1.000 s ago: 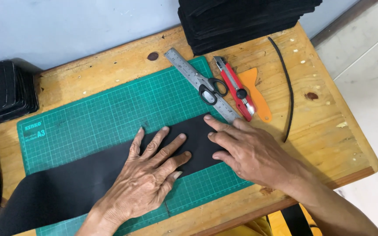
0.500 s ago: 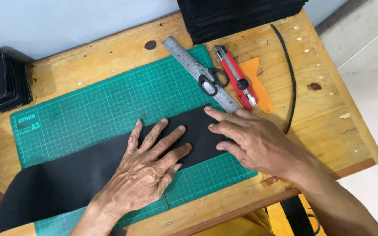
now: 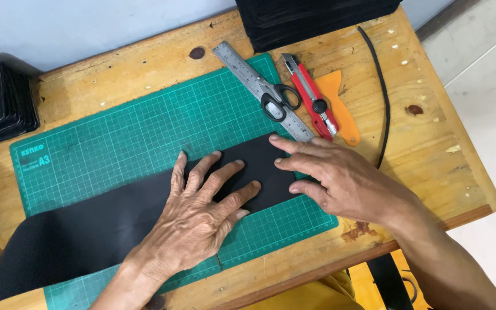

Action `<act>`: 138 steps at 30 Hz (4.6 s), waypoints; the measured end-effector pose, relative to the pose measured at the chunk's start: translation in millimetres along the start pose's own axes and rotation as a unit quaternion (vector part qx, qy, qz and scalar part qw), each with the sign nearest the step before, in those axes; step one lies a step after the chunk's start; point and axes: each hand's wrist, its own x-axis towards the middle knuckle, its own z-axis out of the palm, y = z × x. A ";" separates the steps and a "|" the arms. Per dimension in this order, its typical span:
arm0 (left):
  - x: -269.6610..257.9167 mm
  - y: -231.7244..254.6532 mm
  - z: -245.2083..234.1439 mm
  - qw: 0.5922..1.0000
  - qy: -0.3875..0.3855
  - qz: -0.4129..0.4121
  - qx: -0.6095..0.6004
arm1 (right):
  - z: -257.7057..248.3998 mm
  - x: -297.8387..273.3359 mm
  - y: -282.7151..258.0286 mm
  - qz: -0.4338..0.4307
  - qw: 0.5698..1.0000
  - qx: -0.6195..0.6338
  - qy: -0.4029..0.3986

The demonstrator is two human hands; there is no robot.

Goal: The person measures and cuts a piece of black fabric on a green cutting mat. They use a metal ruler to align the fabric and a red utility knife to make straight cuts along the ruler's edge. The person handles the fabric and ruler multiple times to ensure precise measurements before cutting.

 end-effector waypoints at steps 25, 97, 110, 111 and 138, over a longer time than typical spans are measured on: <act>-6.4 -3.4 8.3 0.998 -0.006 0.023 0.049 | 8.0 11.3 -23.4 -0.004 0.987 -0.146 0.071; -148.2 -40.4 -45.4 0.978 0.022 -0.198 0.066 | 17.1 9.4 -8.8 0.131 0.982 -0.138 0.009; -149.4 -47.3 -44.7 0.979 0.043 -0.193 0.042 | 15.8 8.5 -17.1 0.075 0.991 -0.095 0.054; -149.0 -46.9 -45.2 0.980 0.058 -0.183 0.048 | 15.9 8.6 -17.7 0.081 0.991 -0.094 0.050; -153.9 -50.9 -40.0 0.976 0.024 -0.205 0.064 | 0.4 9.6 -17.4 0.119 0.992 -0.040 -0.022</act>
